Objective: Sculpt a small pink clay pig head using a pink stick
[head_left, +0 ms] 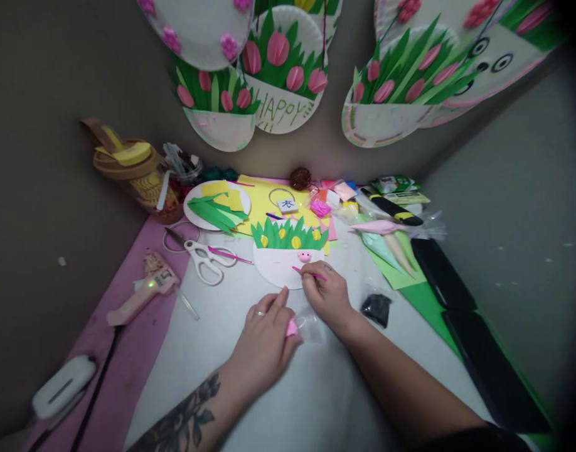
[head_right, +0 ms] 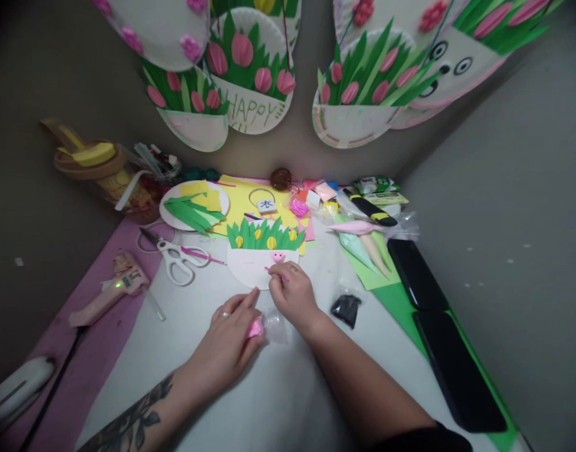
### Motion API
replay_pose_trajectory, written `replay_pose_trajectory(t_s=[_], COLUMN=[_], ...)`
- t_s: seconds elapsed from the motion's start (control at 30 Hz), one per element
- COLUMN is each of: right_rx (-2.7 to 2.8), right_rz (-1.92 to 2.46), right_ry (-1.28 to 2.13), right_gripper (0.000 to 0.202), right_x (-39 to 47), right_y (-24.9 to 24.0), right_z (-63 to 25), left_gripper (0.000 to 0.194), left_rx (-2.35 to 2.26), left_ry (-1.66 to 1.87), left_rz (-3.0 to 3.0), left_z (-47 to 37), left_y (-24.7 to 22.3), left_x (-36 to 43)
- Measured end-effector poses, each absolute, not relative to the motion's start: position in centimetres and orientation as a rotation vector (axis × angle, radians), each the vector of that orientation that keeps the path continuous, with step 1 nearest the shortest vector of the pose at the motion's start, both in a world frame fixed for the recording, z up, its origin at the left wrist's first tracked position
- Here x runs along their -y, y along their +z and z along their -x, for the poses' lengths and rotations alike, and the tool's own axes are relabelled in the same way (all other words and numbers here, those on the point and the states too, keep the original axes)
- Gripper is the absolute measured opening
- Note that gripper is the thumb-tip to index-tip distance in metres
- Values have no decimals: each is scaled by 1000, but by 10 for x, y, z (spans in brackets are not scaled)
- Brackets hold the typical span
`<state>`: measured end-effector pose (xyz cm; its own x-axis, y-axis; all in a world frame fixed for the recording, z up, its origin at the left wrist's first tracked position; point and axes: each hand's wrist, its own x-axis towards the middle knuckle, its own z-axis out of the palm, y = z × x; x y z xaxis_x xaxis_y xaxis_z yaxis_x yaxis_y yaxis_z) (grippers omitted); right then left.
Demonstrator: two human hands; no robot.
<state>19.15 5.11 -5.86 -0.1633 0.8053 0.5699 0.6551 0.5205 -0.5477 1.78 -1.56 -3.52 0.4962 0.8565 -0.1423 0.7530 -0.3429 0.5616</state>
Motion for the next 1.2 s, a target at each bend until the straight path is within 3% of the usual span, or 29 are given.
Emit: replay_pose_trajectory(t_s=[1.2], right_rx=[1747], right_rz=[1255], right_ry=[212], right_gripper=[18], right_x=[-51], right_y=[-58], right_z=[-191], left_gripper=[20], left_rx=[-1323], left_ry=[261], left_rz=[-2186], left_z=[-18], left_y=[-34], left_x=[15])
